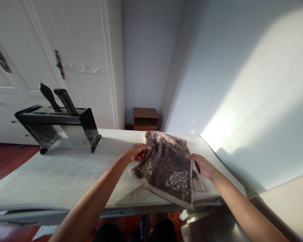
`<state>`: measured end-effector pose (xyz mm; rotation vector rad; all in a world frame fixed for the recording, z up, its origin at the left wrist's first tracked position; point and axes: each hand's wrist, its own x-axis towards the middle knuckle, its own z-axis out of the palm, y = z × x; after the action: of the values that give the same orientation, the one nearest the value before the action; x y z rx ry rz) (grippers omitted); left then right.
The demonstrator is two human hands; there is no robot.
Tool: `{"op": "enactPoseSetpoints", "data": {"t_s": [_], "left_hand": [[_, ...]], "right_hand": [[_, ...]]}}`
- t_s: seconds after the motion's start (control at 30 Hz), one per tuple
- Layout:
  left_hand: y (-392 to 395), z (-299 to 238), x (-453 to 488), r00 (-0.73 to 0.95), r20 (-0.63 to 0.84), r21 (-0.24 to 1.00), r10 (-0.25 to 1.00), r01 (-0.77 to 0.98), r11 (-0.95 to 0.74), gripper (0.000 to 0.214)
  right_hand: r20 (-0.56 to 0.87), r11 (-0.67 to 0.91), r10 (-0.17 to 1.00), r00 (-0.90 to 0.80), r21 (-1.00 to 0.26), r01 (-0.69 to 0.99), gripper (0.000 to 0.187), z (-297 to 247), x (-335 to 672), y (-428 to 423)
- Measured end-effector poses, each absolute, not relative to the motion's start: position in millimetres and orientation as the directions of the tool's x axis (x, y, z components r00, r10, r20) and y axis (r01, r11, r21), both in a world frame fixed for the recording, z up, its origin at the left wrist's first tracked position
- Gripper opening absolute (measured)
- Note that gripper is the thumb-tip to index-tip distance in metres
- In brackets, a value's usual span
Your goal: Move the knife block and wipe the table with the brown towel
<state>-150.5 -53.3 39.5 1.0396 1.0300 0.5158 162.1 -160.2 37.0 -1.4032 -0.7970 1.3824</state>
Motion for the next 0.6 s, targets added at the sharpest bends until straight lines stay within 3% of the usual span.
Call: {"op": "enactPoseSetpoints", "data": {"t_s": [0.1, 0.17, 0.3, 0.47, 0.53, 0.6], "left_hand": [[-54, 41, -150, 0.372, -0.315, 0.949, 0.873, 0.128, 0.288, 0.022], [-53, 42, -150, 0.293, -0.261, 0.964, 0.920, 0.135, 0.231, 0.022], [-53, 48, -154, 0.217, -0.338, 0.941, 0.916, 0.101, 0.323, 0.020], [-64, 58, -166, 0.315, -0.451, 0.879, 0.835, -0.002, 0.476, 0.013], [-69, 59, -173, 0.395, -0.476, 0.849, 0.786, -0.025, 0.527, 0.019], [-72, 57, -180, 0.423, -0.477, 0.853, 0.770, 0.014, 0.521, 0.027]], "right_hand": [[-0.268, -0.266, 0.949, 0.164, -0.963, -0.033, 0.037, 43, 156, -163], [-0.237, -0.247, 0.955, 0.180, -0.968, 0.034, 0.039, 44, 152, -160], [-0.263, -0.262, 0.946, 0.192, -0.965, -0.028, 0.030, 39, 142, -151], [-0.354, -0.326, 0.910, 0.217, -0.932, -0.155, 0.032, 24, 138, -142], [-0.317, -0.302, 0.914, 0.254, -0.948, -0.098, 0.036, 19, 141, -138], [-0.194, -0.227, 0.922, 0.336, -0.972, 0.061, 0.043, 14, 147, -133]]}}
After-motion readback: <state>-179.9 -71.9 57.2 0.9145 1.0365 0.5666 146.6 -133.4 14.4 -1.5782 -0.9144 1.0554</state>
